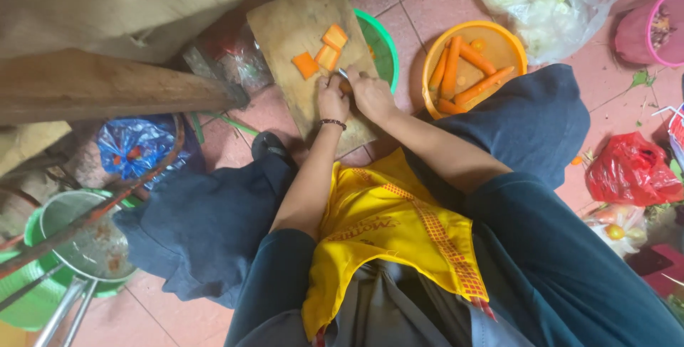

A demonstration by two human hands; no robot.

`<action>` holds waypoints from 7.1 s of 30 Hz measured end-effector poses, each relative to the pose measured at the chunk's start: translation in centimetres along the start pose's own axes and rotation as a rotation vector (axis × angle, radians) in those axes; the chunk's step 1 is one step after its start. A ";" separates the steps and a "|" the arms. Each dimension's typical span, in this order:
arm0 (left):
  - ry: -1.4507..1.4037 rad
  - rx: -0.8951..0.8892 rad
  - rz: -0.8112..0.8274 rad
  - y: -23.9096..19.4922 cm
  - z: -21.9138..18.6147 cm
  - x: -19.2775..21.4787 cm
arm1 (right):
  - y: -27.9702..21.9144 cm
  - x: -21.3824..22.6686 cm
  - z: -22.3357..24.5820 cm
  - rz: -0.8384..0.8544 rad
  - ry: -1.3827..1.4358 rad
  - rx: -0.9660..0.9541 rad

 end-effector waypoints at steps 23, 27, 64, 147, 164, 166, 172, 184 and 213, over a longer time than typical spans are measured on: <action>-0.152 0.026 -0.149 0.4 0.1 1.4 | 1.3 -1.1 -0.8 0.103 0.008 -0.048; -0.208 0.063 -0.167 0.1 0.0 1.9 | 1.2 0.0 -1.3 0.196 0.090 -0.100; 0.079 -0.089 0.129 -0.8 -4.1 1.0 | -1.5 0.3 -3.2 0.079 0.099 -0.088; -0.132 -0.063 -0.122 -1.8 -3.7 3.1 | 1.7 0.0 -0.6 0.236 -0.007 -0.054; -0.108 -0.015 -0.094 -2.0 -2.7 2.2 | 1.4 -1.4 -2.9 0.094 0.063 -0.129; -0.087 -0.038 -0.098 -1.3 -2.3 2.4 | 1.8 -1.1 -4.1 0.058 0.093 -0.162; 0.143 -0.191 -0.365 -0.5 -3.3 9.2 | 1.1 -1.7 -3.6 0.119 0.204 -0.140; -0.508 0.330 -0.233 1.1 16.8 6.9 | 2.6 -0.1 -5.9 0.081 0.013 -0.161; 0.626 0.537 -0.136 4.6 8.1 12.4 | 1.5 0.3 -5.1 0.049 -0.064 -0.174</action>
Point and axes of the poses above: each hand's wrist, its own y-axis towards the middle knuckle, its own x-axis out of the back of the hand, z = x × y, the point moved 9 cm from there along y, towards the middle knuckle, and after that the axes turned 5 degrees about -y, right-handed, at the moved point
